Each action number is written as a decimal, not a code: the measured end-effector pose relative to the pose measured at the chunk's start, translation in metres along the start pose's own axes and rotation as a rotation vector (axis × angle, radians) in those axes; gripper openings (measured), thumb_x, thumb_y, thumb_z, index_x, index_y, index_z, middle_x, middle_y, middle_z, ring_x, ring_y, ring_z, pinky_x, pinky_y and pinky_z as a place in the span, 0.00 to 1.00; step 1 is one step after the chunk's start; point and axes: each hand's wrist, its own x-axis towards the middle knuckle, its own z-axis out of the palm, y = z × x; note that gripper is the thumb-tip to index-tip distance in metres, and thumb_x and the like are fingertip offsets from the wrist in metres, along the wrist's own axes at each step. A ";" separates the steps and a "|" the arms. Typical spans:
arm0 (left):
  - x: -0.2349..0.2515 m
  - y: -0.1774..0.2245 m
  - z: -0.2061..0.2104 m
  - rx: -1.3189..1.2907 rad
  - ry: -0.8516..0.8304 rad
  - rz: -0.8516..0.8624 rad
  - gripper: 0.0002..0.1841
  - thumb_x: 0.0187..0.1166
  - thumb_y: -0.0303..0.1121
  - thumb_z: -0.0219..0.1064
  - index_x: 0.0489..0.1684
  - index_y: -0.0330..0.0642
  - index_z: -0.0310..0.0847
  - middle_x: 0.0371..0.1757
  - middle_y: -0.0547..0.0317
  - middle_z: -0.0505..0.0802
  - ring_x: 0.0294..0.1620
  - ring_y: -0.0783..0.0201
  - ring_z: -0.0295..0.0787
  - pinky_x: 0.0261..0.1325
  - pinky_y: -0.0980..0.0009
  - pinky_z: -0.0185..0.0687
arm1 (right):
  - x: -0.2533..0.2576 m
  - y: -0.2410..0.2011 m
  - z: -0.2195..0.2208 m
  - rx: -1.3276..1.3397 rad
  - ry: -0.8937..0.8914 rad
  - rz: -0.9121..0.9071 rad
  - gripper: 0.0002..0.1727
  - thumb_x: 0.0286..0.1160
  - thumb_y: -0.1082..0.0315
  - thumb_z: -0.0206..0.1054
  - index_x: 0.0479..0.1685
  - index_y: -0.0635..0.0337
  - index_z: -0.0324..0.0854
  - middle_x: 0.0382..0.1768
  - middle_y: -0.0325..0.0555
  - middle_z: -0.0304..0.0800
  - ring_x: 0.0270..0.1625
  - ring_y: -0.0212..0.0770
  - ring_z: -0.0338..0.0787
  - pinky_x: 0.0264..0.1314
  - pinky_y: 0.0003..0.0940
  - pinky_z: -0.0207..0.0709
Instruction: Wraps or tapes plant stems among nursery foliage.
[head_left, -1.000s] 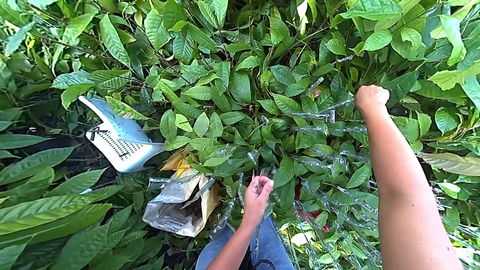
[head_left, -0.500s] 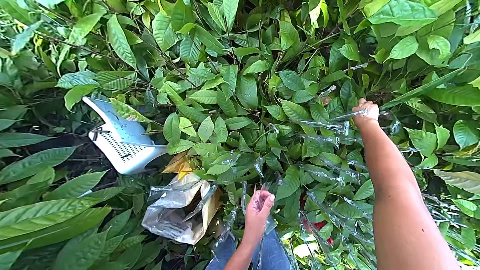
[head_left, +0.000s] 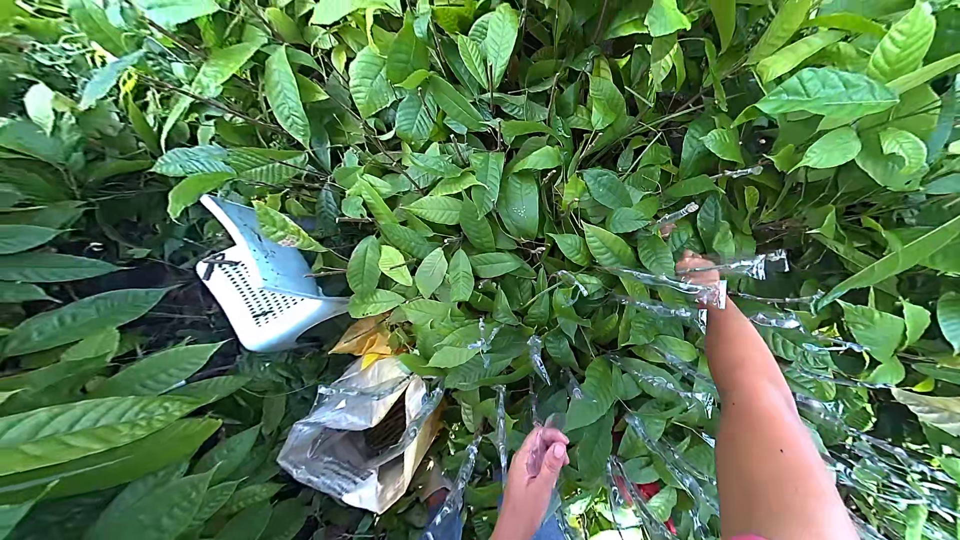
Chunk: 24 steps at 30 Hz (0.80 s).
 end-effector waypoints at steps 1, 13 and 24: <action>-0.001 0.000 0.000 -0.004 -0.013 0.008 0.06 0.86 0.38 0.61 0.48 0.48 0.81 0.33 0.82 0.88 0.26 0.89 0.75 0.31 0.90 0.72 | 0.003 0.003 0.006 0.041 0.015 0.011 0.21 0.87 0.72 0.57 0.72 0.77 0.74 0.76 0.72 0.75 0.80 0.69 0.75 0.79 0.68 0.66; -0.037 0.029 0.001 -0.030 -0.162 0.028 0.24 0.95 0.49 0.40 0.49 0.44 0.80 0.34 0.78 0.89 0.25 0.88 0.75 0.30 0.89 0.73 | -0.065 0.017 -0.002 0.061 -0.144 0.004 0.24 0.89 0.69 0.55 0.80 0.73 0.70 0.81 0.73 0.70 0.85 0.71 0.68 0.82 0.71 0.60; -0.097 0.025 -0.038 -0.116 -0.089 0.087 0.30 0.94 0.50 0.38 0.66 0.32 0.76 0.66 0.57 0.88 0.70 0.65 0.83 0.71 0.61 0.81 | -0.281 0.034 0.024 0.433 0.613 -0.215 0.23 0.93 0.62 0.53 0.73 0.70 0.79 0.70 0.72 0.82 0.69 0.75 0.83 0.67 0.76 0.73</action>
